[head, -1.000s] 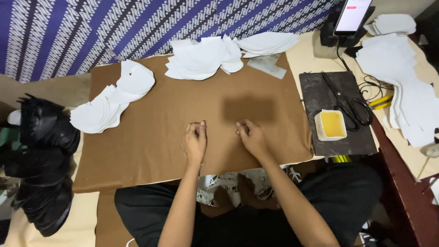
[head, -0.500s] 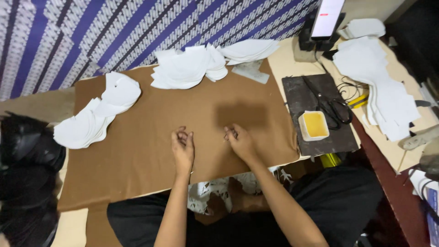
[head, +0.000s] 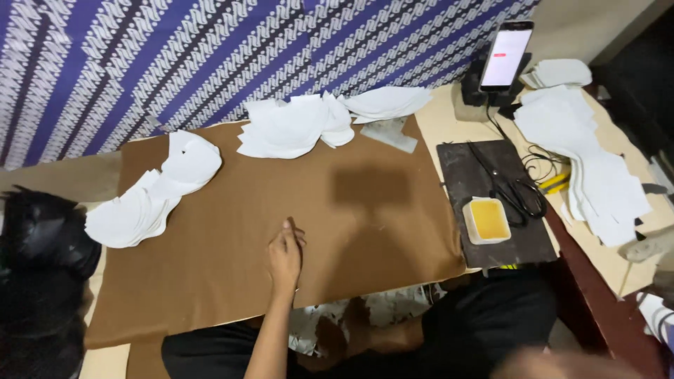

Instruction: The person arranges white U-shaped paper cutouts on a brown surface. They pick up the cutouts from a pile, place them on the surface, and adjust their positions to form a pattern.

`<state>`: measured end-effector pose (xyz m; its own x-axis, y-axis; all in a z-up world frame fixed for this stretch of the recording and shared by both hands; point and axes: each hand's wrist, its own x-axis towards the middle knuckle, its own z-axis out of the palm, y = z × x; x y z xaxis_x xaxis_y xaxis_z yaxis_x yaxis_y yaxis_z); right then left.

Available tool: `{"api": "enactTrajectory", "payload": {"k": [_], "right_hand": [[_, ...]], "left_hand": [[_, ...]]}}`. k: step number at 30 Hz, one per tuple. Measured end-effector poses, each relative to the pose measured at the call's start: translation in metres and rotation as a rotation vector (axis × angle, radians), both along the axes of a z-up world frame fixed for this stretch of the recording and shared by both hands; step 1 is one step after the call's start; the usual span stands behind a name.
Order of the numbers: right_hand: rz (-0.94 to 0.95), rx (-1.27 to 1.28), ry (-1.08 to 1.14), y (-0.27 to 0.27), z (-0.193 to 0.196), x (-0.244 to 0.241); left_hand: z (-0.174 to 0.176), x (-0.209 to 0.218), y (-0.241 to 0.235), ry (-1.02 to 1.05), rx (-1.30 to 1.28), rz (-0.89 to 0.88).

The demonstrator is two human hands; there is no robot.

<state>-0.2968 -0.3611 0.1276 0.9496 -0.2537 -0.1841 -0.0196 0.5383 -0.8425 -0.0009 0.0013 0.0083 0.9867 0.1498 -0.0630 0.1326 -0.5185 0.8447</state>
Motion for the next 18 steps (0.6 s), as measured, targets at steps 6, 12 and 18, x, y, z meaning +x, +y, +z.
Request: {"api": "enactTrajectory", "payload": {"k": [6,12,18], "right_hand": [[-0.085,-1.004,0.151,0.114,-0.065,0.229],[-0.077,-1.339,0.279,0.122,-0.150,0.297],[-0.059,-1.390,0.443,0.128,-0.133,0.296]], "left_hand": [[-0.067,0.038,0.005,0.031,0.295,0.003],[-0.123,0.165,0.029,0.122,-0.229,0.129],[0.020,0.229,-0.024,0.434,-1.064,0.390]]}}
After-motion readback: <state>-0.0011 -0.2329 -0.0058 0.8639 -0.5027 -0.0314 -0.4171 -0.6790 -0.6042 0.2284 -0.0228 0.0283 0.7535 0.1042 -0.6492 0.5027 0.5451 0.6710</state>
